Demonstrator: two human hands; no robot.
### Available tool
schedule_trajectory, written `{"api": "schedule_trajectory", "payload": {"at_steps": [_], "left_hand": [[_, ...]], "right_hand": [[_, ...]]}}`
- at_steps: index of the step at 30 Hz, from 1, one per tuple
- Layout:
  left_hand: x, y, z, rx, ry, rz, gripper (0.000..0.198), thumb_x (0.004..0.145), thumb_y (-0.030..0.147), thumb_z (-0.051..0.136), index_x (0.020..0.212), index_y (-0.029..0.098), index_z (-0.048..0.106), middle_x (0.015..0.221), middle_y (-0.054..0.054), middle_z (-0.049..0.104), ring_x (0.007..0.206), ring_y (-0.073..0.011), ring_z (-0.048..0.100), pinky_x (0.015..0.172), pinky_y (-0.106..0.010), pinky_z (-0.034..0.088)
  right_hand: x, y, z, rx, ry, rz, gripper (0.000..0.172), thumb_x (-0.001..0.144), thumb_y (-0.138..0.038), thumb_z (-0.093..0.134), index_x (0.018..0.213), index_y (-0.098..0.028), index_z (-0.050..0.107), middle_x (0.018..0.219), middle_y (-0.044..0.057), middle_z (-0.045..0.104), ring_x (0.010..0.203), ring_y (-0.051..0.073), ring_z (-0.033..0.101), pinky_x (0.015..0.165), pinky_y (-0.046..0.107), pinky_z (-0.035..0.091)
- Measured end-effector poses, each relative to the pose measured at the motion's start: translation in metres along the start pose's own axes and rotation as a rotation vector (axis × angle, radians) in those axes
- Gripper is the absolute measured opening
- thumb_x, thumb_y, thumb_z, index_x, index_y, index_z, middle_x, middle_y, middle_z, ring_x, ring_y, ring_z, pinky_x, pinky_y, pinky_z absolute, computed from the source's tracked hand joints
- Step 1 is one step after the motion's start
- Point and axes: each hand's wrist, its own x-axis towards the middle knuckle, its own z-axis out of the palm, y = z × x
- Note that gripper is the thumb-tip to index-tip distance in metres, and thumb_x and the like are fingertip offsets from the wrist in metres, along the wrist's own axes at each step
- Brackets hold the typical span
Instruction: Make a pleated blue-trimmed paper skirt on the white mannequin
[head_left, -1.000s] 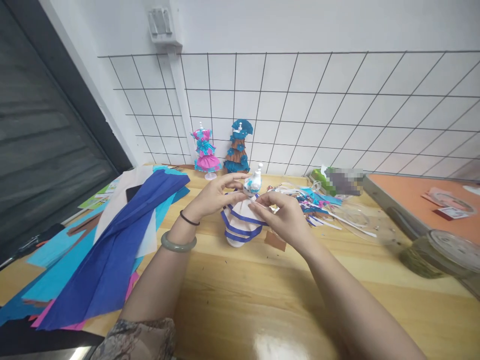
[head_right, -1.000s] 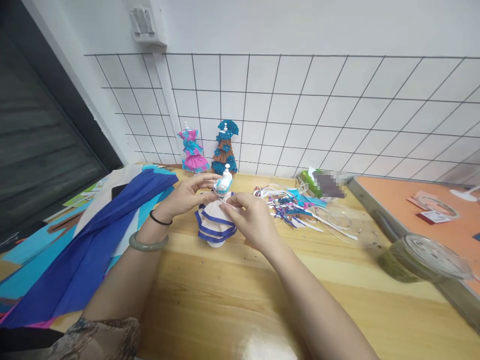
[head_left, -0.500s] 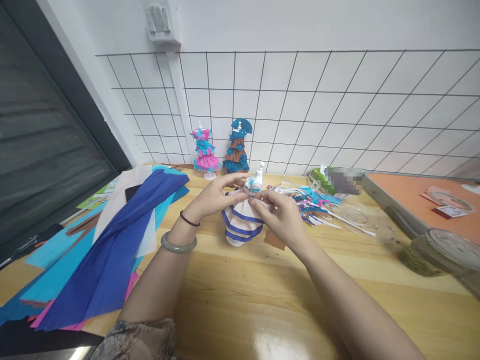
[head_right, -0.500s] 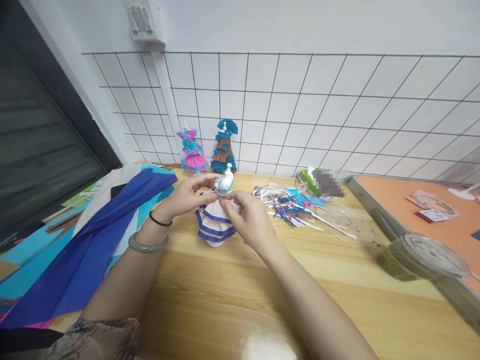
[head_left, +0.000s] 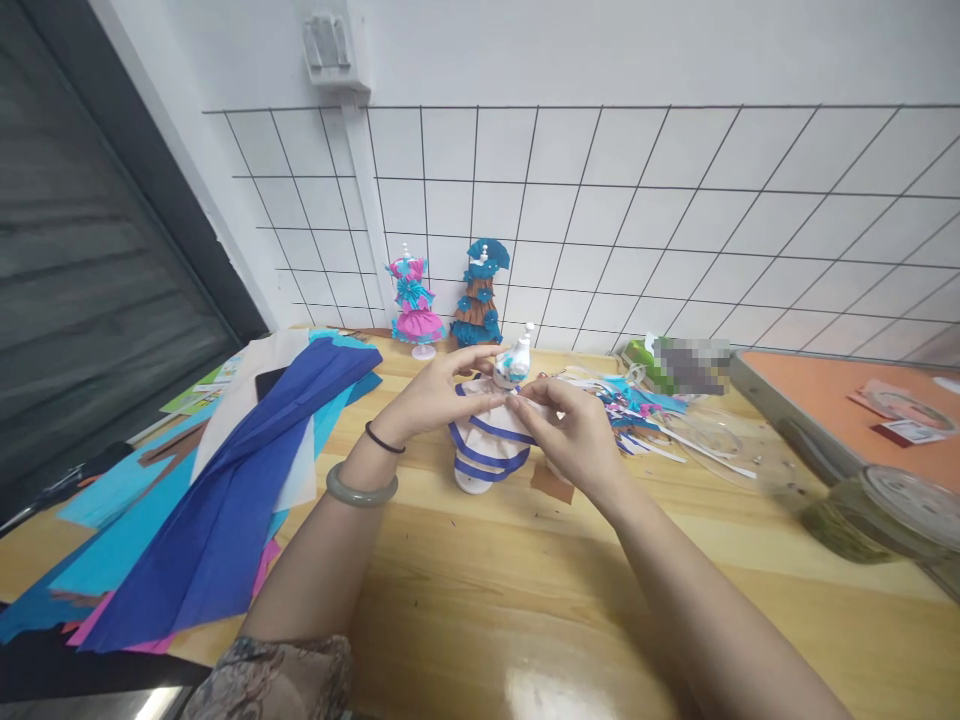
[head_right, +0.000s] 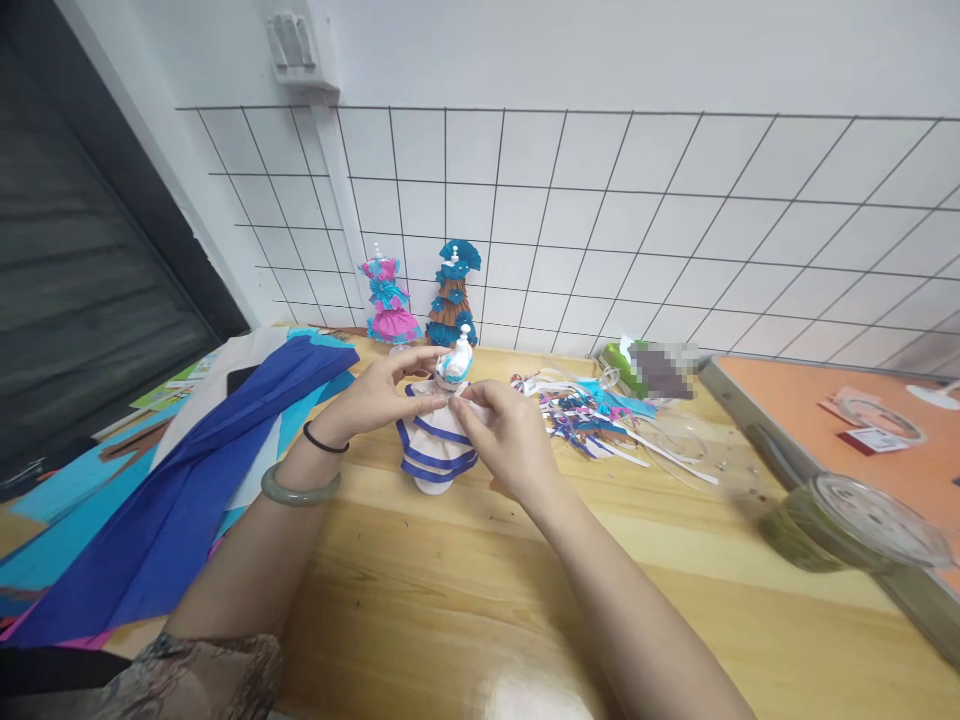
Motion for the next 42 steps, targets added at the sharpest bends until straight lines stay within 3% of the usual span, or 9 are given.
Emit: {"api": "schedule_trajectory", "payload": {"at_steps": [8,13,19,23,26,29,31,35,42], "left_hand": [[-0.001,-0.001,0.0,-0.048,-0.002,-0.021,0.057,0.073,0.03,0.07,0.127,0.023,0.051,0.122,-0.008,0.058,0.106,-0.0192,0.055,0.093,-0.034,0.044],[-0.001,-0.005,-0.003,-0.065,-0.001,-0.03,0.057,0.073,0.028,0.07,0.127,0.023,0.051,0.123,-0.008,0.057,0.107,-0.0203,0.056,0.092,-0.035,0.046],[0.0,-0.004,-0.001,-0.097,-0.009,0.012,0.052,0.074,0.028,0.069,0.123,0.02,0.053,0.117,-0.009,0.061,0.108,-0.0199,0.056,0.098,-0.037,0.042],[0.0,0.0,0.001,-0.09,-0.024,0.021,0.051,0.074,0.025,0.069,0.121,0.021,0.053,0.118,-0.008,0.059,0.108,-0.0191,0.056,0.099,-0.037,0.041],[-0.001,0.005,0.002,-0.094,-0.057,0.042,0.049,0.074,0.024,0.069,0.121,0.021,0.054,0.12,-0.008,0.059,0.108,-0.0185,0.055,0.098,-0.035,0.041],[-0.002,0.008,0.002,-0.103,-0.071,0.037,0.049,0.074,0.023,0.069,0.121,0.02,0.053,0.118,-0.008,0.059,0.107,-0.018,0.055,0.097,-0.034,0.042],[-0.002,0.008,0.002,-0.108,-0.082,0.029,0.05,0.074,0.024,0.069,0.12,0.02,0.054,0.115,-0.007,0.06,0.107,-0.0183,0.055,0.097,-0.035,0.042],[-0.002,0.006,0.004,-0.12,-0.092,0.035,0.051,0.073,0.023,0.069,0.121,0.021,0.053,0.117,-0.008,0.059,0.11,-0.0193,0.055,0.098,-0.036,0.042],[-0.004,0.011,-0.002,-0.087,-0.101,0.07,0.05,0.075,0.016,0.063,0.122,0.019,0.05,0.116,-0.008,0.059,0.11,-0.0192,0.056,0.096,-0.033,0.044]], "right_hand": [[0.001,-0.002,-0.014,-0.019,-0.083,-0.015,0.011,0.081,-0.029,0.061,0.085,-0.019,0.061,0.071,0.002,0.061,0.063,0.015,0.055,0.058,0.027,0.042],[0.004,0.003,-0.038,-0.105,-0.41,0.086,0.032,0.08,-0.04,0.063,0.105,-0.021,0.06,0.081,0.003,0.066,0.067,0.018,0.059,0.055,0.027,0.044],[0.003,-0.002,-0.065,-0.053,-0.742,0.117,0.016,0.082,-0.036,0.06,0.078,-0.021,0.064,0.062,-0.001,0.063,0.047,0.013,0.053,0.039,0.023,0.036],[0.007,-0.009,-0.074,0.162,-0.944,0.169,0.026,0.084,-0.044,0.056,0.084,-0.019,0.065,0.072,0.002,0.065,0.061,0.015,0.057,0.053,0.025,0.044],[0.012,-0.009,-0.071,0.306,-0.891,0.268,0.035,0.087,-0.05,0.05,0.096,-0.018,0.063,0.082,0.003,0.064,0.071,0.015,0.058,0.063,0.026,0.046],[0.012,-0.002,-0.061,0.428,-0.788,0.382,0.039,0.088,-0.053,0.047,0.084,-0.017,0.062,0.074,0.003,0.062,0.067,0.014,0.057,0.061,0.024,0.045],[0.011,0.006,-0.054,0.526,-0.803,0.444,0.04,0.088,-0.054,0.048,0.079,-0.016,0.061,0.067,0.002,0.062,0.061,0.013,0.057,0.056,0.023,0.044],[0.007,0.015,-0.046,0.667,-0.899,0.543,0.038,0.085,-0.051,0.055,0.097,-0.016,0.063,0.076,0.006,0.069,0.063,0.015,0.063,0.054,0.024,0.045],[0.007,0.01,-0.048,0.753,-0.944,0.57,0.044,0.084,-0.05,0.057,0.108,-0.013,0.063,0.082,0.012,0.072,0.066,0.018,0.066,0.055,0.026,0.048]]}}
